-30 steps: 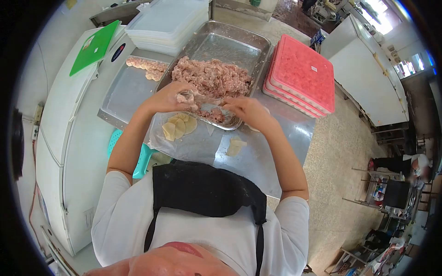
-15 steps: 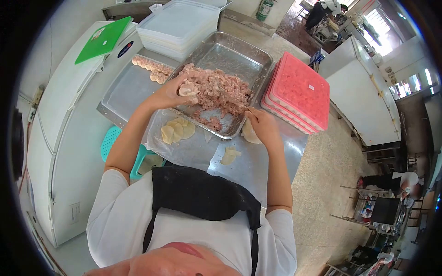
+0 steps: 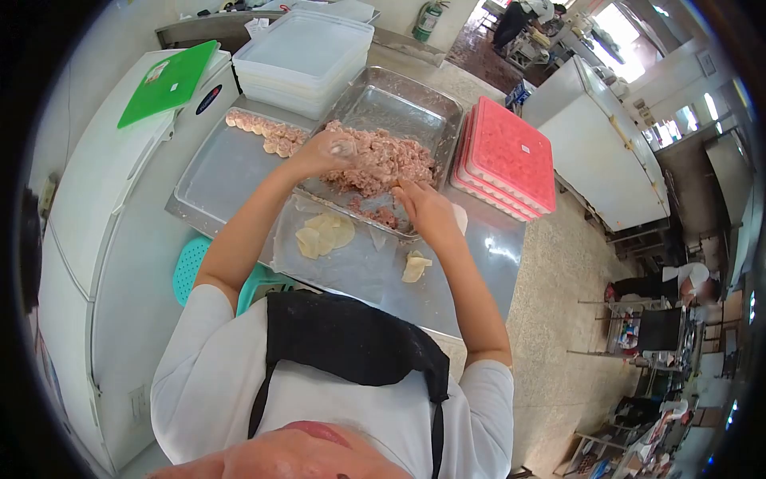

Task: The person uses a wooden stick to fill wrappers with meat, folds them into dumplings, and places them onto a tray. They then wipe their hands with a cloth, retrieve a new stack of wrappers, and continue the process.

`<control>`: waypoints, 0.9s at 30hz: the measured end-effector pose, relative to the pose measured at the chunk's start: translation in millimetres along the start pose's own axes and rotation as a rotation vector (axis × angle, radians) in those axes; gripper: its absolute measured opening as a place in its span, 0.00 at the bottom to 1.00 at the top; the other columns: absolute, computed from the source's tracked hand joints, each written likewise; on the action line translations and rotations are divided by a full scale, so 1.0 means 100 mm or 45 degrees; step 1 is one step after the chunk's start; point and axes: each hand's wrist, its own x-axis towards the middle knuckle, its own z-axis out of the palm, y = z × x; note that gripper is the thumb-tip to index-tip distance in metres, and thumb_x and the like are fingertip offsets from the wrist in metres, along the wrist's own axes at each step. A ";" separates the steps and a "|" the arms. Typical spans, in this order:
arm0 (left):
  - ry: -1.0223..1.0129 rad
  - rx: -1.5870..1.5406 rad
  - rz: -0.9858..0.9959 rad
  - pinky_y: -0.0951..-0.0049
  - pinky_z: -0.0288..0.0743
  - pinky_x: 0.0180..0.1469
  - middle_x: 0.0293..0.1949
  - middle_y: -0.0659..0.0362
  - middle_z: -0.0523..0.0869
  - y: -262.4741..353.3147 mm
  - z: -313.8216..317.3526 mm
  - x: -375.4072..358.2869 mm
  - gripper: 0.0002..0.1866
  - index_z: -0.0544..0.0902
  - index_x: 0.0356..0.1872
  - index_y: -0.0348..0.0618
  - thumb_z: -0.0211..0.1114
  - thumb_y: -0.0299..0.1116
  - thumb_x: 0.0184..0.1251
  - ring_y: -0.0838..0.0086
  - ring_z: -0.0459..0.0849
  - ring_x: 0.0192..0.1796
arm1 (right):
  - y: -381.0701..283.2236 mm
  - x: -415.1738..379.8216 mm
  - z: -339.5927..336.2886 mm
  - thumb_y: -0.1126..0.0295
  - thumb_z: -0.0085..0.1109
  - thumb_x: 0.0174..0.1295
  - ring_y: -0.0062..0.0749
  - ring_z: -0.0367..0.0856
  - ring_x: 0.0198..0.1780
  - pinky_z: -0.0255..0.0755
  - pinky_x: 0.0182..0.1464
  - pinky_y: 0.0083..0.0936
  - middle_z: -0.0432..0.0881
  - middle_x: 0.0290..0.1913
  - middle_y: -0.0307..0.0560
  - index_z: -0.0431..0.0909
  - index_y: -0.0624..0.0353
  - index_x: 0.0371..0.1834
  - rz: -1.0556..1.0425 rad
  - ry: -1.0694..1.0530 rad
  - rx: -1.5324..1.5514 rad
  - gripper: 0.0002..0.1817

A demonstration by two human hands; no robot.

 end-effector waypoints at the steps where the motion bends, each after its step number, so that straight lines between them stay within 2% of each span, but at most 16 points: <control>1: -0.048 0.057 -0.012 0.65 0.69 0.60 0.53 0.47 0.81 0.04 -0.07 -0.01 0.34 0.79 0.51 0.37 0.74 0.51 0.48 0.60 0.78 0.58 | 0.11 -0.02 0.12 0.59 0.55 0.65 0.52 0.81 0.39 0.73 0.39 0.43 0.82 0.37 0.54 0.82 0.54 0.47 0.017 0.008 -0.009 0.15; 3: -0.091 0.112 -0.009 0.65 0.68 0.62 0.55 0.46 0.80 0.02 -0.19 -0.07 0.36 0.77 0.54 0.37 0.74 0.52 0.48 0.60 0.77 0.60 | 0.39 -0.02 0.17 0.56 0.54 0.65 0.54 0.81 0.38 0.73 0.40 0.44 0.83 0.36 0.55 0.82 0.53 0.47 0.226 -0.265 -0.374 0.16; 5: 0.108 0.145 0.085 0.68 0.64 0.65 0.62 0.47 0.75 -0.16 -0.27 -0.18 0.38 0.71 0.62 0.37 0.73 0.46 0.52 0.61 0.73 0.64 | 0.33 -0.01 0.12 0.53 0.53 0.66 0.54 0.81 0.39 0.73 0.41 0.44 0.83 0.37 0.58 0.82 0.53 0.47 0.353 -0.230 -0.194 0.18; 7: -0.017 0.032 0.084 0.67 0.64 0.66 0.64 0.50 0.74 -0.23 -0.44 -0.23 0.36 0.70 0.64 0.42 0.72 0.43 0.53 0.63 0.72 0.66 | 0.01 0.00 -0.06 0.57 0.55 0.66 0.52 0.82 0.42 0.74 0.43 0.40 0.83 0.39 0.60 0.83 0.54 0.47 0.392 -0.062 -0.033 0.16; 8: -0.026 -0.048 0.215 0.67 0.64 0.65 0.62 0.50 0.76 -0.10 -0.54 -0.31 0.34 0.72 0.62 0.43 0.72 0.43 0.53 0.63 0.73 0.65 | -0.19 0.03 -0.13 0.57 0.55 0.66 0.52 0.82 0.42 0.74 0.43 0.40 0.83 0.39 0.60 0.83 0.54 0.47 0.404 -0.054 -0.043 0.16; 10: -0.038 -0.134 0.349 0.67 0.65 0.65 0.60 0.51 0.77 -0.06 -0.67 -0.35 0.32 0.75 0.59 0.43 0.72 0.43 0.53 0.63 0.74 0.64 | -0.62 0.14 -0.12 0.62 0.57 0.65 0.50 0.83 0.43 0.75 0.45 0.37 0.83 0.41 0.60 0.83 0.57 0.48 0.238 -0.018 0.489 0.14; 12: -0.279 -0.183 0.403 0.66 0.70 0.60 0.51 0.53 0.83 -0.15 -0.78 -0.33 0.24 0.80 0.49 0.43 0.73 0.41 0.51 0.63 0.79 0.56 | -0.88 0.20 0.12 0.64 0.58 0.64 0.49 0.84 0.43 0.75 0.45 0.36 0.83 0.42 0.60 0.82 0.59 0.48 0.228 -0.125 0.431 0.14; 13: -0.289 -0.186 0.406 0.66 0.70 0.60 0.51 0.53 0.83 -0.20 -0.83 -0.36 0.24 0.80 0.49 0.43 0.73 0.41 0.51 0.63 0.79 0.56 | -0.99 0.22 0.20 0.66 0.59 0.64 0.48 0.84 0.42 0.75 0.46 0.35 0.82 0.44 0.59 0.82 0.60 0.48 0.216 -0.231 0.382 0.13; 15: -0.139 0.095 0.558 0.65 0.73 0.54 0.40 0.56 0.86 -0.26 -0.94 -0.43 0.20 0.81 0.40 0.41 0.75 0.40 0.49 0.63 0.82 0.47 | -1.16 0.29 0.08 0.65 0.59 0.64 0.47 0.84 0.42 0.75 0.45 0.32 0.83 0.43 0.58 0.82 0.60 0.47 0.243 -0.207 0.229 0.14; 17: -0.144 0.073 0.472 0.66 0.73 0.53 0.41 0.54 0.86 -0.22 -1.07 -0.58 0.20 0.82 0.42 0.40 0.75 0.39 0.49 0.62 0.82 0.48 | -1.39 0.42 -0.11 0.62 0.59 0.64 0.43 0.83 0.41 0.75 0.43 0.28 0.84 0.43 0.54 0.83 0.61 0.46 0.269 -0.167 -0.068 0.15; 19: -0.149 0.058 0.393 0.67 0.73 0.52 0.43 0.53 0.85 -0.18 -1.25 -0.63 0.21 0.82 0.43 0.39 0.74 0.39 0.50 0.62 0.82 0.49 | -1.57 0.43 0.00 0.62 0.60 0.62 0.46 0.83 0.37 0.76 0.39 0.29 0.84 0.40 0.52 0.83 0.60 0.46 0.278 -0.082 -0.150 0.14; 21: -0.322 -0.008 0.212 0.65 0.73 0.53 0.41 0.55 0.84 -0.18 -1.37 -0.63 0.24 0.81 0.42 0.40 0.78 0.43 0.47 0.65 0.81 0.47 | -1.64 0.42 0.23 0.63 0.61 0.62 0.46 0.83 0.36 0.75 0.37 0.30 0.84 0.38 0.51 0.83 0.59 0.46 0.001 -0.004 -0.200 0.14; 22: -0.331 -0.012 0.217 0.65 0.73 0.53 0.41 0.55 0.84 -0.28 -1.37 -0.65 0.24 0.81 0.42 0.40 0.78 0.43 0.47 0.65 0.81 0.47 | -1.69 0.44 0.21 0.63 0.61 0.62 0.46 0.83 0.36 0.75 0.37 0.30 0.84 0.38 0.51 0.83 0.59 0.46 0.011 -0.003 -0.205 0.14; 24: 0.067 0.009 0.480 0.68 0.73 0.49 0.38 0.56 0.84 -0.45 -1.35 -0.72 0.21 0.80 0.39 0.43 0.76 0.42 0.48 0.68 0.82 0.44 | -1.80 0.55 0.05 0.62 0.59 0.62 0.49 0.81 0.33 0.74 0.34 0.38 0.82 0.32 0.52 0.82 0.57 0.46 0.143 -0.021 -0.233 0.14; 25: 0.071 0.008 0.481 0.68 0.73 0.49 0.38 0.56 0.84 -0.46 -1.42 -0.75 0.21 0.80 0.39 0.43 0.76 0.42 0.48 0.68 0.82 0.44 | -1.84 0.58 0.02 0.62 0.59 0.62 0.49 0.81 0.33 0.74 0.34 0.38 0.82 0.32 0.52 0.82 0.57 0.46 0.140 -0.022 -0.234 0.14; 27: -0.209 -0.281 0.333 0.70 0.73 0.49 0.37 0.58 0.83 -0.45 -1.56 -0.80 0.23 0.79 0.38 0.42 0.77 0.44 0.47 0.72 0.80 0.43 | -1.92 0.62 0.00 0.61 0.59 0.63 0.49 0.82 0.37 0.75 0.37 0.38 0.83 0.34 0.53 0.82 0.56 0.45 0.199 0.066 0.080 0.13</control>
